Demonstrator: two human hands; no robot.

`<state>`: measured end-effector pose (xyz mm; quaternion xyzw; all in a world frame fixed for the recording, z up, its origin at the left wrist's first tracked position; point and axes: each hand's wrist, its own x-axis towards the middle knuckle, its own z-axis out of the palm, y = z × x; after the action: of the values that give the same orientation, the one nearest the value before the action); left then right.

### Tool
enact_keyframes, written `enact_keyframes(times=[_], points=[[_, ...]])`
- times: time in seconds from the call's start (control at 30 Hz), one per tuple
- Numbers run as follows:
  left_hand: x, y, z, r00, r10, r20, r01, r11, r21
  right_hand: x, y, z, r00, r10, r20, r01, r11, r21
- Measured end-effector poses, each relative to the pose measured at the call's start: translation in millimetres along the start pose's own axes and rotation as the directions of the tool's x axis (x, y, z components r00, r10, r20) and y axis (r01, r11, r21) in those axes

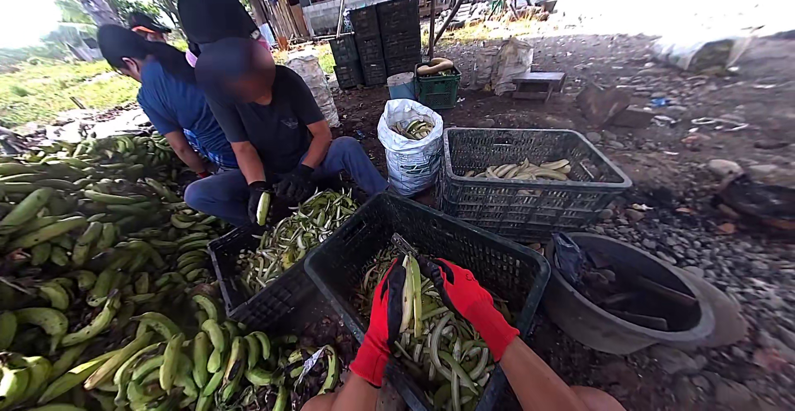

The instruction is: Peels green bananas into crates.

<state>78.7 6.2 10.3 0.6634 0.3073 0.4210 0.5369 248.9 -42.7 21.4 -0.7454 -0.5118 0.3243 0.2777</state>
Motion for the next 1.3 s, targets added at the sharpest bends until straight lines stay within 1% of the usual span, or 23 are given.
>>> enact_keyframes(times=[0.07, 0.17, 0.2, 0.23, 0.27, 0.33, 0.4, 0.43, 0.47, 0.5, 0.57, 0.63, 0.67, 0.7, 0.73, 0.8, 0.83, 0.97, 1.03, 1.1, 1.17, 1.23, 1.3], points=[[0, -3, -3, 1.0, 0.022, 0.007, -0.022, 0.998, -0.055, 2, 1, -1, 0.999, 0.044, -0.02, -0.045, 0.999, -0.018], [-4, 2, -8, 0.998, 0.068, -0.018, -0.069, 0.993, -0.093, 7, 11, -10, 0.98, 0.173, -0.096, -0.174, 0.985, 0.004], [-3, 3, -11, 0.998, 0.022, -0.061, -0.028, 0.994, -0.109, 5, 9, -13, 0.973, 0.197, -0.12, -0.196, 0.98, 0.017], [0, 2, -13, 0.99, -0.06, -0.13, 0.041, 0.989, -0.142, 1, 4, -16, 0.97, 0.199, -0.139, -0.198, 0.98, 0.018], [3, 0, -15, 0.974, -0.149, -0.17, 0.115, 0.973, -0.198, -4, 0, -15, 0.974, 0.17, -0.151, -0.172, 0.985, 0.0], [10, -1, -23, 0.937, -0.316, -0.147, 0.245, 0.897, -0.368, -14, -2, -8, 0.992, 0.008, -0.13, -0.018, 0.996, -0.082], [16, -1, -32, 0.901, -0.423, -0.093, 0.318, 0.792, -0.521, -21, 0, 2, 0.983, -0.184, -0.005, 0.177, 0.95, -0.257], [15, -2, -37, 0.904, -0.423, -0.061, 0.315, 0.757, -0.573, -24, 1, 6, 0.968, -0.241, 0.07, 0.25, 0.901, -0.354], [13, 0, -40, 0.896, -0.442, -0.053, 0.319, 0.721, -0.615, -27, 1, 9, 0.956, -0.262, 0.133, 0.294, 0.859, -0.419], [10, 0, -41, 0.896, -0.441, -0.057, 0.308, 0.708, -0.635, -30, 1, 13, 0.947, -0.284, 0.153, 0.323, 0.834, -0.449], [1, -3, -45, 0.922, -0.385, -0.051, 0.265, 0.72, -0.641, -33, 7, 18, 0.926, -0.359, 0.116, 0.37, 0.805, -0.464], [4, -5, -44, 0.893, -0.45, -0.007, 0.307, 0.62, -0.722, -34, 12, 22, 0.881, -0.472, 0.04, 0.432, 0.769, -0.471], [7, -6, -44, 0.874, -0.485, 0.034, 0.342, 0.564, -0.751, -34, 11, 21, 0.877, -0.479, 0.032, 0.435, 0.765, -0.475], [8, -5, -43, 0.861, -0.507, 0.047, 0.367, 0.556, -0.746, -34, 7, 20, 0.894, -0.446, 0.045, 0.412, 0.779, -0.472], [7, -1, -41, 0.858, -0.513, 0.029, 0.378, 0.593, -0.711, -34, 1, 17, 0.926, -0.368, 0.087, 0.364, 0.807, -0.464], [2, 3, -35, 0.889, -0.459, -0.009, 0.348, 0.688, -0.637, -31, -7, 13, 0.96, -0.226, 0.165, 0.278, 0.844, -0.459], [2, 1, -32, 0.899, -0.438, -0.023, 0.326, 0.703, -0.632, -29, -8, 12, 0.962, -0.196, 0.188, 0.263, 0.849, -0.459], [11, -4, -32, 0.843, -0.533, -0.079, 0.367, 0.675, -0.64, -33, -7, 14, 0.934, -0.255, 0.251, 0.347, 0.815, -0.464], [10, -2, -31, 0.846, -0.523, -0.103, 0.357, 0.699, -0.619, -33, -7, 13, 0.939, -0.248, 0.237, 0.334, 0.822, -0.461], [2, -2, -28, 0.915, -0.387, -0.117, 0.293, 0.835, -0.466, -27, -6, 11, 0.96, -0.199, 0.197, 0.269, 0.854, -0.445], [-1, -1, -18, 0.937, -0.297, -0.186, 0.224, 0.916, -0.332, -19, -3, 10, 0.984, -0.119, 0.133, 0.162, 0.909, -0.384], [-8, 5, -14, 0.962, -0.249, -0.116, 0.2, 0.925, -0.323, -6, 4, 11, 0.997, -0.011, 0.071, 0.03, 0.961, -0.276], [-9, 7, -11, 0.97, -0.237, -0.044, 0.196, 0.881, -0.431, 8, 18, 12, 0.994, 0.082, 0.065, -0.075, 0.991, -0.109]])
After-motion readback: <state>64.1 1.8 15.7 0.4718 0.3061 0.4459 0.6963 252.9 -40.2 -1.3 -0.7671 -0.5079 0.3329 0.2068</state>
